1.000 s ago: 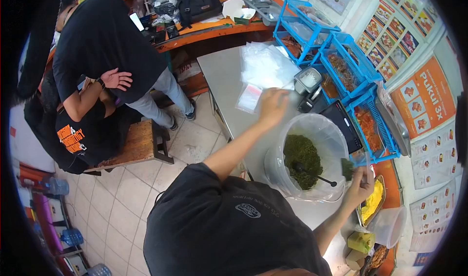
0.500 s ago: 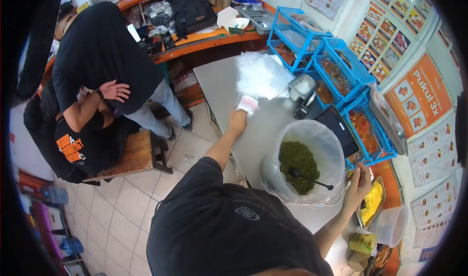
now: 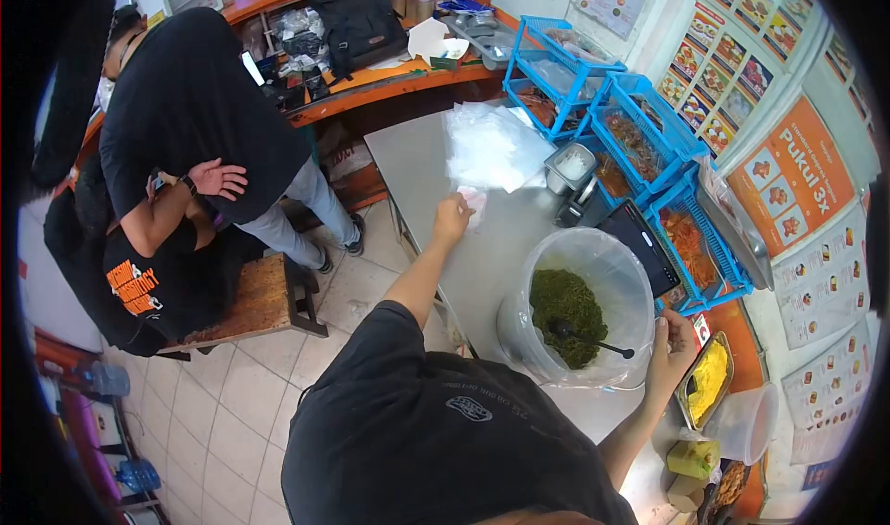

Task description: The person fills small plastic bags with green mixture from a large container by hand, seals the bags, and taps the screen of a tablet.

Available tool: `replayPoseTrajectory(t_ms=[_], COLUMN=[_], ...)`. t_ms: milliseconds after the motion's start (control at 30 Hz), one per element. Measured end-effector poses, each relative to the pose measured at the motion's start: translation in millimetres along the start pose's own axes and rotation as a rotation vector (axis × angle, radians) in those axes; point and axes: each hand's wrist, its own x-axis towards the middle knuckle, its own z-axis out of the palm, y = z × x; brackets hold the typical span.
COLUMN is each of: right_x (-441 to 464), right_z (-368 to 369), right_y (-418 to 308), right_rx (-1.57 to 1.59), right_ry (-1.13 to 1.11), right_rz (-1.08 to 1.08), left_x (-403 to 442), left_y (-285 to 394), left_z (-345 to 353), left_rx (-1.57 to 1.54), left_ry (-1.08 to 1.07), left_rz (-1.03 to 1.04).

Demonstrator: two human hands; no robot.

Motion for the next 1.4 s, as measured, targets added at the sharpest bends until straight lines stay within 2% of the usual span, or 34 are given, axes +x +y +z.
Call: replayPoseTrajectory(t_ms=[67, 167, 200, 233, 267, 300, 333, 367, 433, 533, 633, 733, 833, 933, 1000, 1033, 1067, 1133, 1233, 1333, 1400], right_x=[-0.2, 0.1, -0.3, 0.2, -2.8, -6.2, -8.1, -10.7, -14.3, -16.6, -21.2, -22.8, -20.1, -16.4, -18.4, -16.1, -15.2, -12.7, -11.5, -11.4, -11.0], right_z=[-1.3, 0.6, 1.2, 10.9, 21.8, 30.5, 36.1, 42.1, 49.0, 45.8, 50.3, 52.4, 47.5, 46.5, 47.8, 49.2, 48.4, 45.3, 31.7, 17.8, 13.6], right_y=[-0.2, -4.0, 6.5, 1.7, -10.4, -21.2, -27.3, -31.7, -37.1, -27.8, -29.0, -33.4, -37.4, -33.3, -29.5, -35.8, -36.3, -42.2, -35.2, -29.6, -29.4], right_rx=[0.007, 0.034, 0.020, 0.095, 0.168, 0.238, 0.291, 0.375, 0.532, 0.506, 0.596, 0.599, 0.488, 0.436, 0.385, 0.268, 0.342, 0.380, 0.437, 0.445, 0.420], right_ry=[0.004, 0.008, -0.023, -0.027, -0.037, -0.051, -0.136, -0.188, -0.287, -0.289, -0.268, -0.255, -0.253, -0.353, -0.396, -0.374, -0.361, -0.294, -0.210, -0.147, -0.132], right_rz=[0.016, -0.027, -0.012, -0.008, -0.002, 0.008, -0.002, 0.035, 0.111, 0.138, 0.184, 0.224, 0.211, 0.154, 0.144, 0.155, 0.156, 0.207, 0.228, 0.242, 0.238], left_x=[6.5, 24.7, 24.3, 10.2, -3.0, -24.6, -40.3, -56.6, -78.2, -83.7, -86.9, -91.1, -85.7, -93.8, -100.9, -102.4, -100.2, -84.9, -72.2, -64.0, -53.2], left_y=[18.7, 49.6, 81.6, 136.6, 160.2, 210.4, 226.2, 241.5, 273.4, 274.9, 267.6, 270.6, 282.4, 269.5, 252.4, 251.9, 247.1, 247.8, 242.4, 248.0, 251.2], left_z=[-2.5, 5.2, 2.3, -26.0, -18.6, -46.4, -40.1, -45.8, -64.1, -55.5, -47.0, -53.0, -68.2, -54.8, -28.6, -24.8, -23.8, -38.7, -50.9, -62.4, -65.1], left_rx=[-0.188, -0.982, -1.089, -0.573, -0.755, -1.023, -0.932, -0.924, -1.021, -0.976, -0.990, -0.955, -0.370, -0.671, -0.763, -0.907, -1.035, -0.943, -0.879, -0.736, -0.519], left_ry=[0.069, -0.056, -0.165, -0.144, -0.269, -0.533, -0.562, -0.735, -0.889, -0.727, -0.737, -0.754, 0.035, -0.323, -0.560, -0.541, -0.533, -0.344, -0.294, -0.417, -0.629], left_rz=[-0.034, -0.076, -0.066, 0.187, 0.111, 0.015, 0.285, 0.336, 0.222, 0.301, 0.309, 0.188, 0.657, 0.438, 0.271, 0.151, 0.013, 0.087, 0.082, 0.012, 0.229])
